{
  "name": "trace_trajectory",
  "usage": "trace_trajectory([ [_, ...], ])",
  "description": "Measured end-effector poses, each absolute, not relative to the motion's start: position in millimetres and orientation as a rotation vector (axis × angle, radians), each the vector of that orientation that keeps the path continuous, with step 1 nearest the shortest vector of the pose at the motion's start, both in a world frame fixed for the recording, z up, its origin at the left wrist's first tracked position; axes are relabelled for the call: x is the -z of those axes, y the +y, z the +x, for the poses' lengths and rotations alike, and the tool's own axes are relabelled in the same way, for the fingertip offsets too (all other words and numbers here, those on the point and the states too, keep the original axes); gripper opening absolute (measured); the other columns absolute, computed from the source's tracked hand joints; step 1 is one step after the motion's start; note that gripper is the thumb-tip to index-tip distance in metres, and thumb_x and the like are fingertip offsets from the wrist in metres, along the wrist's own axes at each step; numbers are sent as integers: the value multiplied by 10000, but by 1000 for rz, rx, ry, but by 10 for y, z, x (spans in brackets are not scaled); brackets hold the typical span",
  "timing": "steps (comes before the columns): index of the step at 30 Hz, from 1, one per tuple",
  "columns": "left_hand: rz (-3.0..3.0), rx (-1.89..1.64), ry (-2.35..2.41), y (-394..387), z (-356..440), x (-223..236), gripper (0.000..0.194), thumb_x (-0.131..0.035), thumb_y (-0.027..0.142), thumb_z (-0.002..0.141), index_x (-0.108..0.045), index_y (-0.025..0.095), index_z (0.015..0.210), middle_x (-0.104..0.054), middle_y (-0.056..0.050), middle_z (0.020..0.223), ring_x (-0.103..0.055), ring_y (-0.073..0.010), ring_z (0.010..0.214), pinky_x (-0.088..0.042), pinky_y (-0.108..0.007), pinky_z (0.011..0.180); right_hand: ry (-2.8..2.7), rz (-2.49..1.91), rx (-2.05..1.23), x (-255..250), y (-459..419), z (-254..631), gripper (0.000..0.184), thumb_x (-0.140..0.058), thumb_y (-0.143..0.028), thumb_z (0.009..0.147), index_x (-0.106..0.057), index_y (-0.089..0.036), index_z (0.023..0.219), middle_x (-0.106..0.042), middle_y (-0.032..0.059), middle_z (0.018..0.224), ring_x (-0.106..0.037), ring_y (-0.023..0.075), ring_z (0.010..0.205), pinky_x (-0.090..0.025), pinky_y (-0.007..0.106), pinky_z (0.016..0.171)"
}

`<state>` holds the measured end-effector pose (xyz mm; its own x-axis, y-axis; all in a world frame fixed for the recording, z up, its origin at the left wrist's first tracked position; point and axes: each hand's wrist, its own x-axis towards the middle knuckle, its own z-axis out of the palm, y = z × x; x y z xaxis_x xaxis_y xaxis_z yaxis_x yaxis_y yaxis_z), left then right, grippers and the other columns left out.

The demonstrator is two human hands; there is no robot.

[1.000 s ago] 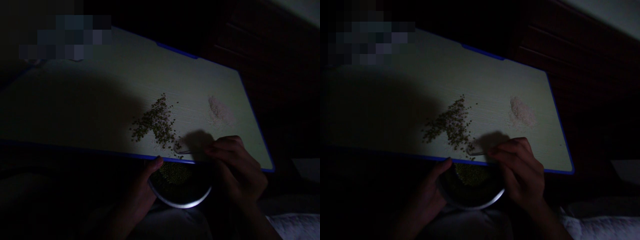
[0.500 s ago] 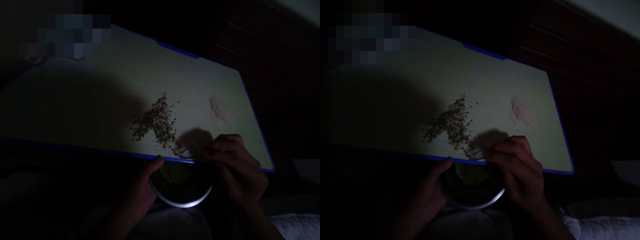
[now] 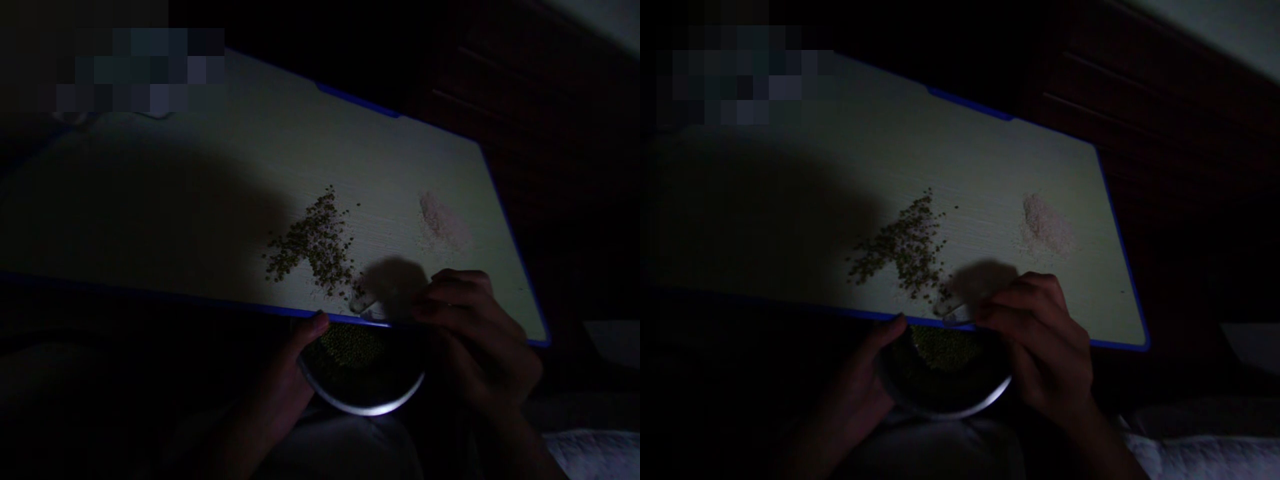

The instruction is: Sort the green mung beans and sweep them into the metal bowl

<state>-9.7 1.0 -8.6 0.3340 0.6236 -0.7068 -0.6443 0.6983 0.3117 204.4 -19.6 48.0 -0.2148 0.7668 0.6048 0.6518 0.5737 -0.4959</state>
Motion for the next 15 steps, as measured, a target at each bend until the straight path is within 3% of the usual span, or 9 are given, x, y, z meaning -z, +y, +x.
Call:
trace_trajectory([
  [9, -37, -855, 865, -11, -106, 91, 637, -783, 197, 864, -626, 252, 1479, -860, -68, 1158, -754, -325, 1198, -548, -455, 1111, -1907, -1190, -100, -459, -243, 2106, 367, -570, 25, 854, -742, -203, 1085, -750, 57, 1029, -675, 259, 999, -522, 451, 823],
  [15, 3, -826, 885, 5, -121, 120, 636, -845, 227, 814, -664, 210, 1423, -865, -74, 1135, -812, -301, 1018, -580, -435, 1061, -1893, -1177, -90, -430, -173, 2070, 344, -590, -3, 875, -742, -210, 1104, -758, 64, 1035, -680, 258, 993, -527, 455, 821],
])
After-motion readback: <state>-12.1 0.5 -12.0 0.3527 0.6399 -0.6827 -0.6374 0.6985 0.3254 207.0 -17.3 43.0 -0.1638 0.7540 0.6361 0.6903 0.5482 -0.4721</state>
